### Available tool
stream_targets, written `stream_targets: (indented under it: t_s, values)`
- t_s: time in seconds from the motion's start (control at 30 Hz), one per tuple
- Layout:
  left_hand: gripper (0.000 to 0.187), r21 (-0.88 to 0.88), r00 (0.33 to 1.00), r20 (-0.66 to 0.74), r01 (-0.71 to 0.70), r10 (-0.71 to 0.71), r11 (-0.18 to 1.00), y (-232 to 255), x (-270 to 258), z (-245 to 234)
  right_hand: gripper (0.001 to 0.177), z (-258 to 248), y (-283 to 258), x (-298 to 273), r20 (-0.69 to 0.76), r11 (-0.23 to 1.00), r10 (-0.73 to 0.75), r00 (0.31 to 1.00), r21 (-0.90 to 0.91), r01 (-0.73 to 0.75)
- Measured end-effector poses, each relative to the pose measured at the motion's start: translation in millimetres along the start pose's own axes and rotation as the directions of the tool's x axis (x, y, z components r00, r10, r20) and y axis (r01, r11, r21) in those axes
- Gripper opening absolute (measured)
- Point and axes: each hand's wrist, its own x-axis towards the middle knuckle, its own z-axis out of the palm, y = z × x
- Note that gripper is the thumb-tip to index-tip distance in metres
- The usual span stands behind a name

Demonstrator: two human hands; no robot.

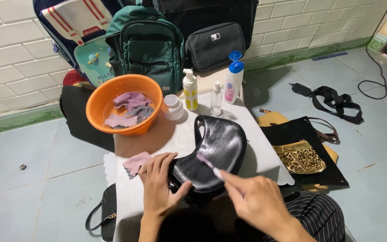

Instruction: Cleaning a black leather handbag using a spray cleaner, a cloth, and a toothbrush to scrub the surface.

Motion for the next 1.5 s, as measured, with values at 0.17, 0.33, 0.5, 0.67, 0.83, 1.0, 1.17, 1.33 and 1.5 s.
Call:
stream_targets:
  t_s: [0.17,0.33,0.5,0.67,0.83,1.0,1.17,1.33,1.5]
  values:
    - [0.108,0.005,0.993,0.036,-0.116,0.116,0.993,0,1,1,0.038,-12,9,-9,0.196,0.986,0.043,0.98,0.148,-0.074]
    - [0.108,-0.006,0.996,0.044,-0.08,0.08,0.997,3,2,0,0.041,1,6,-20,0.176,0.993,-0.054,0.983,0.115,0.034]
    - [0.108,-0.003,0.997,0.066,-0.043,0.043,0.999,1,1,3,0.032,-1,4,-7,0.044,1.0,0.012,0.999,0.023,-0.013]
    - [0.104,-0.033,0.997,0.058,-0.049,0.051,0.998,4,4,-1,0.031,-8,6,-19,0.223,0.966,-0.093,0.97,0.256,0.034]
    - [0.103,-0.031,0.997,0.066,-0.023,0.025,0.999,4,3,0,0.035,-12,12,-24,0.151,0.988,0.027,0.988,0.144,-0.05]
    - [0.104,-0.033,0.997,0.082,-0.006,0.009,0.999,4,-1,2,0.04,-14,12,-13,0.198,0.977,0.042,0.979,0.197,-0.082]
    - [0.099,-0.058,0.997,0.083,0.003,0.002,0.998,5,3,0,0.036,-4,-7,-15,0.223,0.953,-0.172,0.959,0.286,0.104]
    - [0.104,-0.041,0.997,0.076,-0.002,0.005,0.999,7,4,-3,0.035,2,-7,-6,0.079,0.967,-0.247,0.966,0.078,0.241]
    - [0.103,-0.034,0.997,0.07,-0.016,0.018,0.999,5,1,0,0.041,-16,8,-2,0.17,0.999,-0.036,0.985,0.021,0.033]
